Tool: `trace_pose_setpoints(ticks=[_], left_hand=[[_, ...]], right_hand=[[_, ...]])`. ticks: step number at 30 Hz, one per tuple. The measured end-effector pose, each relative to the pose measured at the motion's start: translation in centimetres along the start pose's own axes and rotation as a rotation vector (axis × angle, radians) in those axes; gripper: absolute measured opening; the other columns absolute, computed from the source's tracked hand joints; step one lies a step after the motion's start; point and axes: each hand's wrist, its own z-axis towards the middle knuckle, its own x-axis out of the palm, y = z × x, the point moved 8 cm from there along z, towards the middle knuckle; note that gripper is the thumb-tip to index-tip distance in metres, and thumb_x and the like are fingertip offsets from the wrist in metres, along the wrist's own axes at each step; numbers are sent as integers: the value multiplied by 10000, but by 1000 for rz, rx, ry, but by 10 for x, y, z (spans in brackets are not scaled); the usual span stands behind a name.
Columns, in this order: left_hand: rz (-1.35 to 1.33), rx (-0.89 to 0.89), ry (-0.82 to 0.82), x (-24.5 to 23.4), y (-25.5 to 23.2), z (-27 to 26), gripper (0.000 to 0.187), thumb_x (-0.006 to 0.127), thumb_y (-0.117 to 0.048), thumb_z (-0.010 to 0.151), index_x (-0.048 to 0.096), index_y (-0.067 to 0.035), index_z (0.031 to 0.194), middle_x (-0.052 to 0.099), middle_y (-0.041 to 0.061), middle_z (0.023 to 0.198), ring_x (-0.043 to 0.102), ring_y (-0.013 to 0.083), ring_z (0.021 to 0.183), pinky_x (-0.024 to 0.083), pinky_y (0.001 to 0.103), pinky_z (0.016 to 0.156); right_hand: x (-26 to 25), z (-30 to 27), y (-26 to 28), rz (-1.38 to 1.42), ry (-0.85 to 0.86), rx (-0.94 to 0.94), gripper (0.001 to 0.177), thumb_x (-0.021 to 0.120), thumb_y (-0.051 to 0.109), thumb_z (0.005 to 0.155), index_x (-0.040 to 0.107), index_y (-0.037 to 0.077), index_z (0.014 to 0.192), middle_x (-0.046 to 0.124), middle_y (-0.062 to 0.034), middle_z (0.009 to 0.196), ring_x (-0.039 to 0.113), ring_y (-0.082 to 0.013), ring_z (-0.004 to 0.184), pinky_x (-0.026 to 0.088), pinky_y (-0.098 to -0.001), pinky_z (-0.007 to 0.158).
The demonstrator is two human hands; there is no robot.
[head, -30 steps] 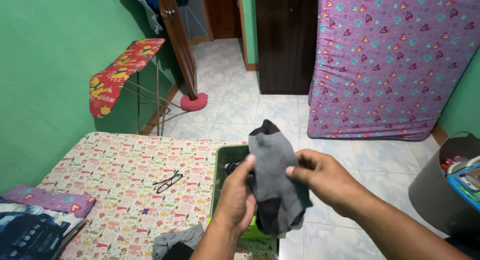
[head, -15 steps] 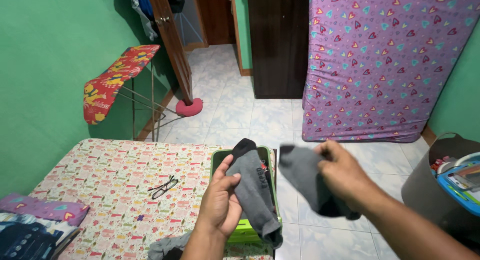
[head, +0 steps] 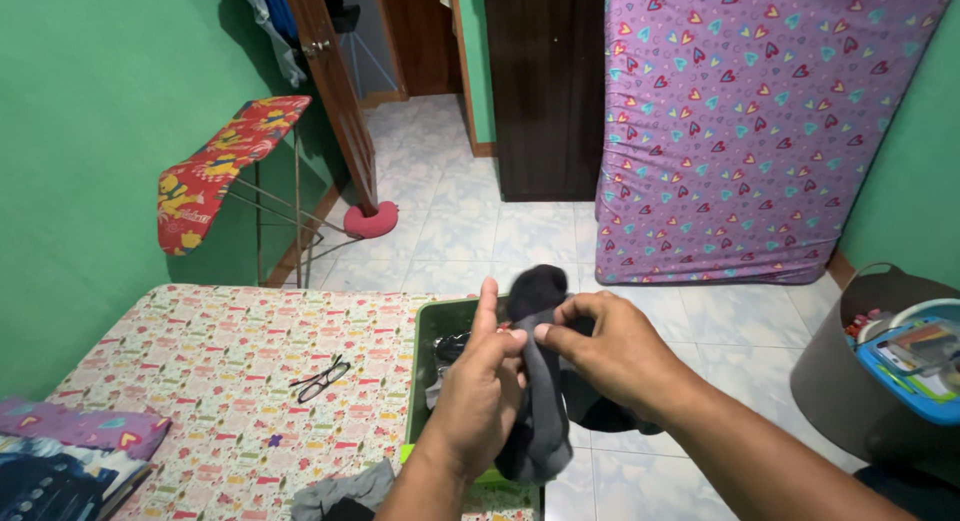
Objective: The person sorts various pairs of socks and items of clothing from a bed and a cardboard box into a green plastic bin by hand.
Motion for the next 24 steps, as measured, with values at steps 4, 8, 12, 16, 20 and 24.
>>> trace_pose_setpoints(ticks=[4,8,12,16,20,24], left_hand=[[-86,28,161,9,-7,-2,646,376,-142,934,199,-197,1553,617,161,1177,613,242,1091,479,368,987],[57,66,78,-16,-5,10,376,497,-116,963,556,22,1308,703,87,1064,650,148,940,537,303,867],[264,68,92,-29,4,17,164,669,-148,984,681,-1,1056,668,6,829,568,73,684,458,234,634],[600,65,24,-28,1,15,118,686,-122,939,710,-27,1006,684,-27,819,573,28,688,456,205,624],[901,110,28,-12,-5,12,69,657,-106,925,665,-54,969,629,-49,773,536,36,636,452,228,553],[867,60,-50,-11,-4,10,56,630,-122,928,634,-72,952,557,-30,696,474,79,578,375,266,494]], right_hand=[[0,1,-9,92,30,59,196,762,251,851,731,58,860,675,-9,696,586,-94,611,486,-288,560],[4,-6,-5,184,136,77,195,777,234,852,701,55,858,658,-6,705,568,-96,610,462,-289,555],[3,-15,-2,69,175,103,260,794,289,879,714,42,864,643,-16,688,543,-106,597,454,-303,567],[3,-12,-9,30,222,56,171,695,193,860,732,60,962,736,-16,777,664,-101,690,556,-286,677],[10,-4,-16,-53,208,-132,209,635,129,848,729,17,998,706,-29,871,674,-119,781,559,-296,731],[11,-2,-20,-38,195,-118,231,602,157,885,716,25,1035,705,-36,913,667,-116,835,555,-295,770]])
